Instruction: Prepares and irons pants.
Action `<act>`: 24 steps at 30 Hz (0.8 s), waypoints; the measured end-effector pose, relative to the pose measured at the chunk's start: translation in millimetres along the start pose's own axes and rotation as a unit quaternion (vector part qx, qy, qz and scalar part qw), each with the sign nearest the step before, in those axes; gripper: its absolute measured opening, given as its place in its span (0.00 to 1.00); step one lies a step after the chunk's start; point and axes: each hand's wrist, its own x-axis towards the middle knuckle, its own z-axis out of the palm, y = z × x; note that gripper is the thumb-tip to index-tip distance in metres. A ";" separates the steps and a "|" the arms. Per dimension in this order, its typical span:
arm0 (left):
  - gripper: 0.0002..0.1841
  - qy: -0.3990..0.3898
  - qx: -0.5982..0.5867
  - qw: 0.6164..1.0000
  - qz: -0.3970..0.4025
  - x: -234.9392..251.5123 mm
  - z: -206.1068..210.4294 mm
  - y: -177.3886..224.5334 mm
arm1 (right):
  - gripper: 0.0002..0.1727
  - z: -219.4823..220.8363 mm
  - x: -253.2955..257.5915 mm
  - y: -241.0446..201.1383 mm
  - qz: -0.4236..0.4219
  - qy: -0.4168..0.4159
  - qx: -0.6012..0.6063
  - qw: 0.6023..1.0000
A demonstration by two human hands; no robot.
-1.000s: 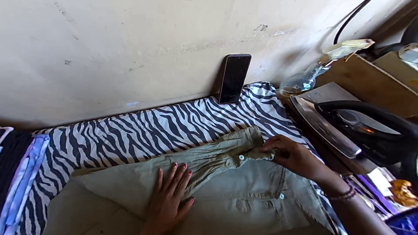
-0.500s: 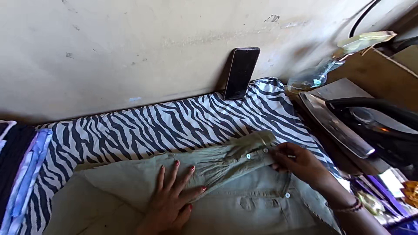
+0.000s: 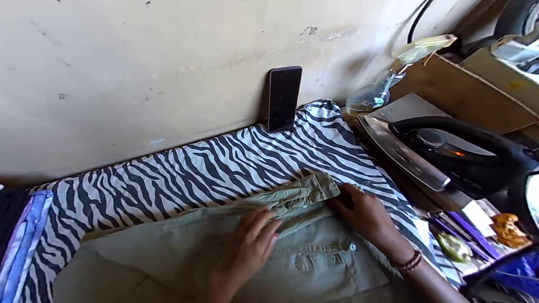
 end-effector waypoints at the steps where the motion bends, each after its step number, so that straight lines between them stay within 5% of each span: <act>1: 0.24 -0.043 0.013 0.999 0.007 7.6 9.0 5.4 | 0.16 0.3 -0.3 -0.7 -0.001 0.000 0.002 1.000; 5: 0.29 -0.084 0.025 0.996 0.013 10.1 33.6 2.1 | 0.15 -5.4 1.1 5.1 -0.003 0.000 0.030 1.000; 9: 0.18 0.044 -0.031 0.999 -0.011 26.9 37.4 5.8 | 0.10 -10.4 3.5 6.4 -0.033 0.071 0.032 0.996; 12: 0.19 0.109 0.003 0.994 -0.032 44.5 47.1 18.7 | 0.23 -15.3 13.3 -1.5 -0.032 0.080 0.074 0.994; 15: 0.25 0.079 0.058 0.995 -0.028 46.8 52.5 23.8 | 0.29 -19.1 31.1 -11.6 0.027 0.006 0.110 0.994; 19: 0.35 -0.033 0.105 0.994 -0.027 28.5 60.8 16.2 | 0.17 -24.1 43.5 -14.4 0.057 -0.023 0.075 0.995; 22: 0.31 -0.032 0.126 0.991 -0.007 25.8 61.4 15.4 | 0.20 -25.6 48.6 -12.0 0.105 -0.100 -0.001 0.989; 24: 0.28 -0.036 0.124 0.992 0.005 28.2 60.9 14.6 | 0.20 -23.6 45.2 -15.6 0.098 -0.072 -0.036 0.992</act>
